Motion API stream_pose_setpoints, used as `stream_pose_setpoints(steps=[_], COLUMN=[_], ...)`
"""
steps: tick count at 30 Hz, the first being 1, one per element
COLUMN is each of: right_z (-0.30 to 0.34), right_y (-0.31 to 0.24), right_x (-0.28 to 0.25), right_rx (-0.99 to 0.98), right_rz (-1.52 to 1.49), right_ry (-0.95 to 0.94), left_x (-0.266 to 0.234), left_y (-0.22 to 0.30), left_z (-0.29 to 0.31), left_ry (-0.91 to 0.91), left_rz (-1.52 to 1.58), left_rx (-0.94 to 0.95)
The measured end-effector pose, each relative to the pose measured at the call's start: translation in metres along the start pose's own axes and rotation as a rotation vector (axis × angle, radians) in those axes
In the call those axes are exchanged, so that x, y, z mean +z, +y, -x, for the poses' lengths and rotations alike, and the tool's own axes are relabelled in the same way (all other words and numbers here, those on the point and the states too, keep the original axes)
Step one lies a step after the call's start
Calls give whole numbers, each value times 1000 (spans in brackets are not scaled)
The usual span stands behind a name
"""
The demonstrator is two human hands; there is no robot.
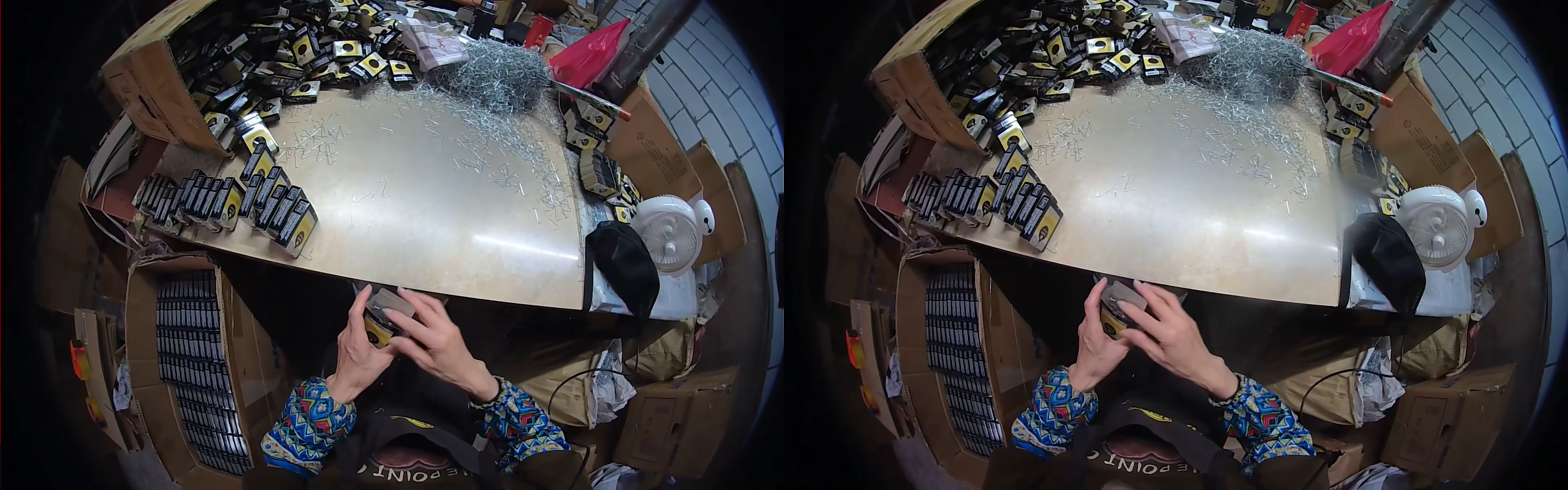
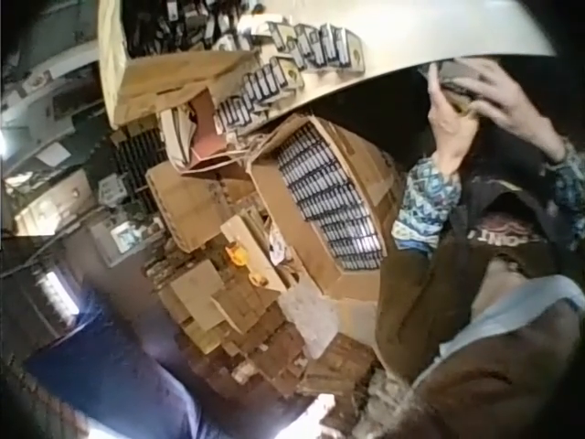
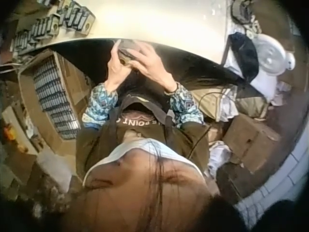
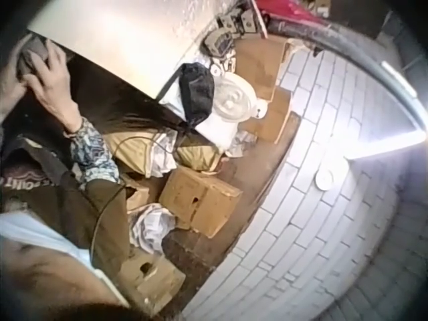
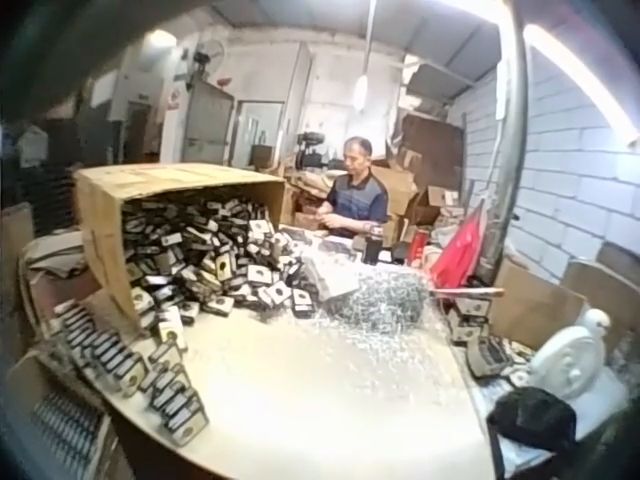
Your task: Sort and package small sensor components into boxes at a workbench.
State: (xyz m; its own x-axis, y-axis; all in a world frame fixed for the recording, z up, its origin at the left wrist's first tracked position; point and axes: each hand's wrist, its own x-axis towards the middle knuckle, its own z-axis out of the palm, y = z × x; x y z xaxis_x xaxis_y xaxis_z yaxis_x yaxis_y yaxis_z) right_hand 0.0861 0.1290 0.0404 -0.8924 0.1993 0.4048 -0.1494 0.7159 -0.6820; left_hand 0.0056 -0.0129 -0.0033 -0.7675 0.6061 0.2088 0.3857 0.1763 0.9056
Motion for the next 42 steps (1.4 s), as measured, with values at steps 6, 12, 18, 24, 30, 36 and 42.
stream_pose_setpoints(steps=[6, 12, 18, 24, 30, 36, 42], right_z=[8, 3, 2, 11, 16, 12, 11], right_y=[10, 6, 6, 5, -1, -7, -10], right_x=[-3, 8, 2, 5, 15, 25, 29], right_rx=[89, 186, 164, 64, 392, 455, 563], right_rz=[-168, -271, -168, -112, -633, -462, -570], right_ry=[157, 172, 56, 133, 144, 217, 240], left_x=[0, 2, 2, 5, 6, 10, 8], left_y=[5, 3, 0, 1, 17, 14, 11], left_z=[-3, -1, 1, -4, -5, -2, -3], left_ry=[-10, -24, -10, 44, 87, 47, 53], left_rz=[21, -175, -195, -184, -190, -248, -275], left_rx=[-16, 187, 189, 213, 33, -57, 49])
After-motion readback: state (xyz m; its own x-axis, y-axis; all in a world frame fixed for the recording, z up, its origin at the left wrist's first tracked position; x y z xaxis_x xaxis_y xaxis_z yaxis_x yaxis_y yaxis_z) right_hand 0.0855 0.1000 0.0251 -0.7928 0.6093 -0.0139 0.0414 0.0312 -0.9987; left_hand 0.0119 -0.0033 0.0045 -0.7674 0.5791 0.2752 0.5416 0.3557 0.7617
